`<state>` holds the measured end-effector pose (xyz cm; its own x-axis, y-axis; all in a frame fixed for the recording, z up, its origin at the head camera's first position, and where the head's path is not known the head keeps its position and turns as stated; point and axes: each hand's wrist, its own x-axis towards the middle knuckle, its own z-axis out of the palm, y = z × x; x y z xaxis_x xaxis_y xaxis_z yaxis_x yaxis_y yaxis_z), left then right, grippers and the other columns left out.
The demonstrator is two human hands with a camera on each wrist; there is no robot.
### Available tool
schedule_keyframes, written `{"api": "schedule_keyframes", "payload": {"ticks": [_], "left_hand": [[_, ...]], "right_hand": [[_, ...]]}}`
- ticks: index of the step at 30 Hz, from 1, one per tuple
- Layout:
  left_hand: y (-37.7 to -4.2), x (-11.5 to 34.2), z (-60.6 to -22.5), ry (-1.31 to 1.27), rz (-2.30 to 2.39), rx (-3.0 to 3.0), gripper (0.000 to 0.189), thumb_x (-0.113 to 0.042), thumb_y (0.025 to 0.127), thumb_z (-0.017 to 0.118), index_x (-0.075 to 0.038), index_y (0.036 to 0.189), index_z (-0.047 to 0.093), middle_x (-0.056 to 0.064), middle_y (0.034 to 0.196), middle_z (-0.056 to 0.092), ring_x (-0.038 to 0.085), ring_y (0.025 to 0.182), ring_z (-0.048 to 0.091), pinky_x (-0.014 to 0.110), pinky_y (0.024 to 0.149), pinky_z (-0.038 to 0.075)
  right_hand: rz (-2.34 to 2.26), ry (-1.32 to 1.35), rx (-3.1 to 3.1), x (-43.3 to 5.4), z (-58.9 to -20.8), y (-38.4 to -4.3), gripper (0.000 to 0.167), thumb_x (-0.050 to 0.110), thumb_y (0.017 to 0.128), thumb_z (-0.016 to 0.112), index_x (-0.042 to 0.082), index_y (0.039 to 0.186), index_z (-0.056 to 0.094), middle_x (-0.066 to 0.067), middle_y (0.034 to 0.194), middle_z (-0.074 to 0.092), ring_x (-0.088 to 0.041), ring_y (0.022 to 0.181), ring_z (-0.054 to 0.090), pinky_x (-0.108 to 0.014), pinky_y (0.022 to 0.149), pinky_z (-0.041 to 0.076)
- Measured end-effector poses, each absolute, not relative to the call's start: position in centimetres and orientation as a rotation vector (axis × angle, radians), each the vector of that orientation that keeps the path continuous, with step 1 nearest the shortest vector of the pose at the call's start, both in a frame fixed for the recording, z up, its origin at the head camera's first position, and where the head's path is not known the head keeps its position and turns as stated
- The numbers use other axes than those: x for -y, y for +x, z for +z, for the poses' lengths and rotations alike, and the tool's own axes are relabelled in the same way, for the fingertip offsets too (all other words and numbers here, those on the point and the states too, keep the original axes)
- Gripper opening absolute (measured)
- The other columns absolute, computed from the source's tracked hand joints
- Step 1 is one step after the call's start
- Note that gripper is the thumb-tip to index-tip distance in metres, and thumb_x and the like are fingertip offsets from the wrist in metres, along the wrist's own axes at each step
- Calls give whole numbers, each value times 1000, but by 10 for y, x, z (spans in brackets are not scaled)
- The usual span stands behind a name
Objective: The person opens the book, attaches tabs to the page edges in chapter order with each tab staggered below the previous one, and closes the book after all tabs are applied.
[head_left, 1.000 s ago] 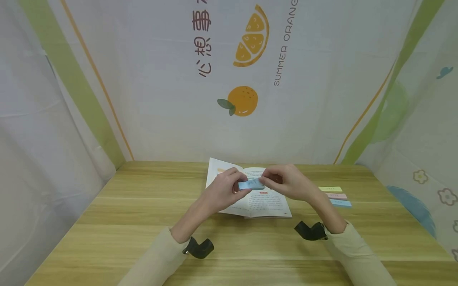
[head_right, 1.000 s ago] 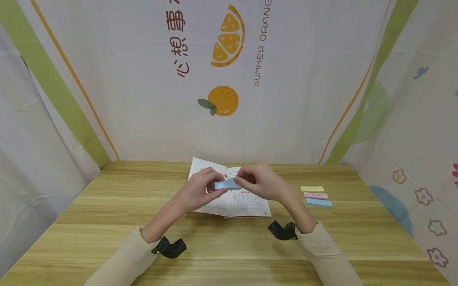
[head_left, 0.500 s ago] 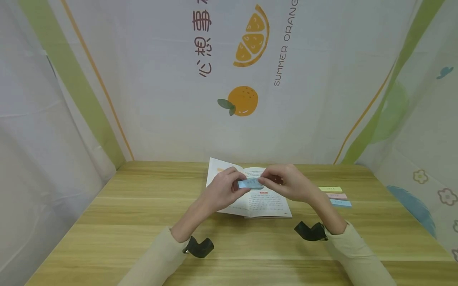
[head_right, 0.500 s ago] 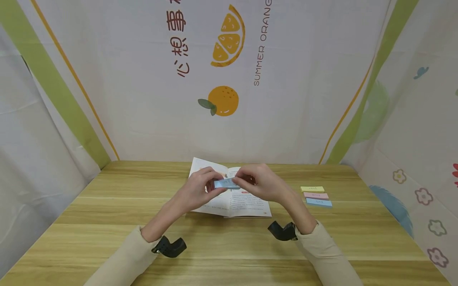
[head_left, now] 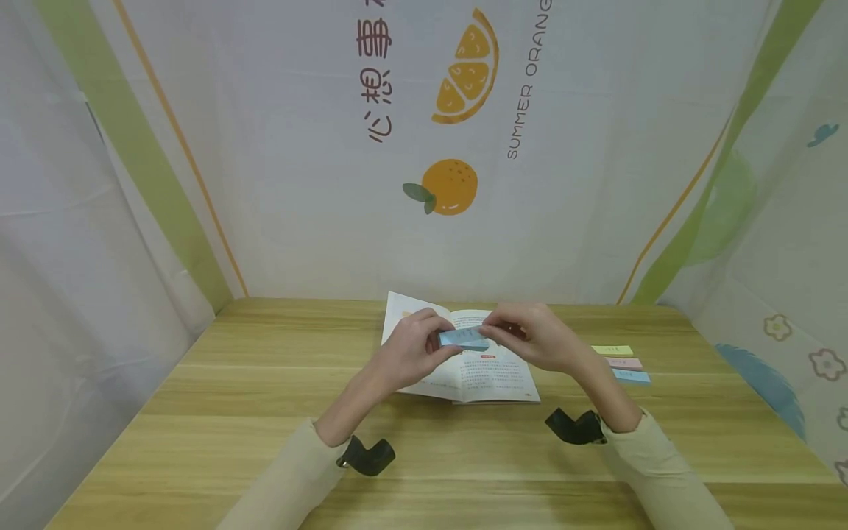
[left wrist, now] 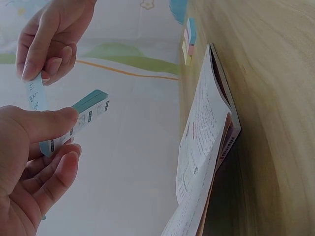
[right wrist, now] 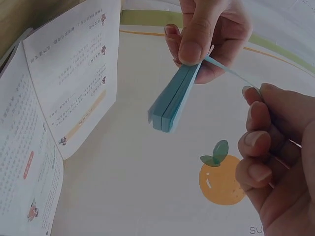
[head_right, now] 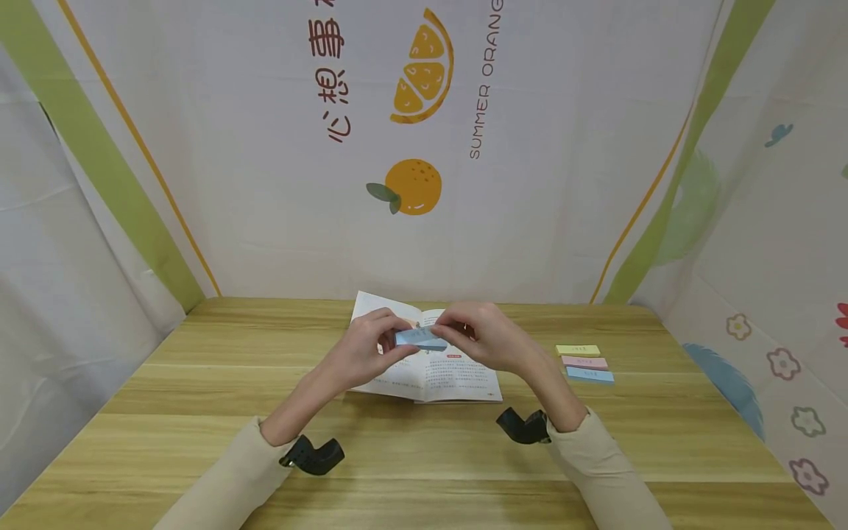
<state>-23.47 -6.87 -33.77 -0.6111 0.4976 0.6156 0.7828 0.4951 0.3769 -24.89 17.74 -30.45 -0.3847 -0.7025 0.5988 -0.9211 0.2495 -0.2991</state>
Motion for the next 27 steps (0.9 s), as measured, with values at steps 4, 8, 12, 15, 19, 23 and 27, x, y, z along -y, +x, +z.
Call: {"api": "schedule_keyframes", "payload": {"ticks": [4,8,12,15,19,23,27], "left_hand": [[-235,69,-338,-1046,-923,2338,19,-14,84,84,-2,95,73,0,83,61,6,63,54,27,74,41],[-235,70,-337,-1045,-993,2351,19,-13,86,82,0,95,73,2,83,61,6,63,54,23,69,46],[-234,70,-335,-1041,-1055,2356,19,-10,86,82,3,96,72,4,85,62,8,65,54,20,59,49],[-234,70,-335,-1022,-1058,2368,21,-10,85,82,3,96,72,4,85,61,9,66,54,19,58,49],[-235,73,-336,-990,-1066,2361,21,-10,84,83,3,95,71,7,84,61,12,67,55,20,59,49],[-236,75,-337,-979,-1094,2324,19,-9,85,82,2,95,71,8,87,63,13,69,55,21,60,50],[-238,77,-337,-973,-1092,2287,18,-8,85,82,1,96,70,8,87,63,15,70,55,23,61,52]], "right_hand": [[875,1478,2190,-177,-304,-249,16,-9,88,72,7,91,70,9,72,54,-2,60,42,-20,49,38],[865,1473,2169,-177,-304,-248,17,-9,86,72,7,91,71,9,72,55,-2,60,42,-20,49,38],[886,1466,2143,-177,-305,-249,18,-10,87,72,7,92,71,7,73,58,-3,60,44,-20,49,39],[998,1442,2141,-180,-307,-250,17,-10,90,68,6,94,71,3,74,61,-6,59,50,-20,50,42],[1176,1332,2176,-186,-306,-250,16,-9,94,62,4,95,71,1,77,64,-12,62,58,-22,56,48],[1226,1218,2242,-190,-306,-251,13,-5,97,61,2,96,72,3,81,67,-11,67,62,-23,62,51],[1225,1165,2272,-191,-306,-253,12,-4,97,61,1,96,72,0,83,69,-10,69,64,-23,63,53]]}}
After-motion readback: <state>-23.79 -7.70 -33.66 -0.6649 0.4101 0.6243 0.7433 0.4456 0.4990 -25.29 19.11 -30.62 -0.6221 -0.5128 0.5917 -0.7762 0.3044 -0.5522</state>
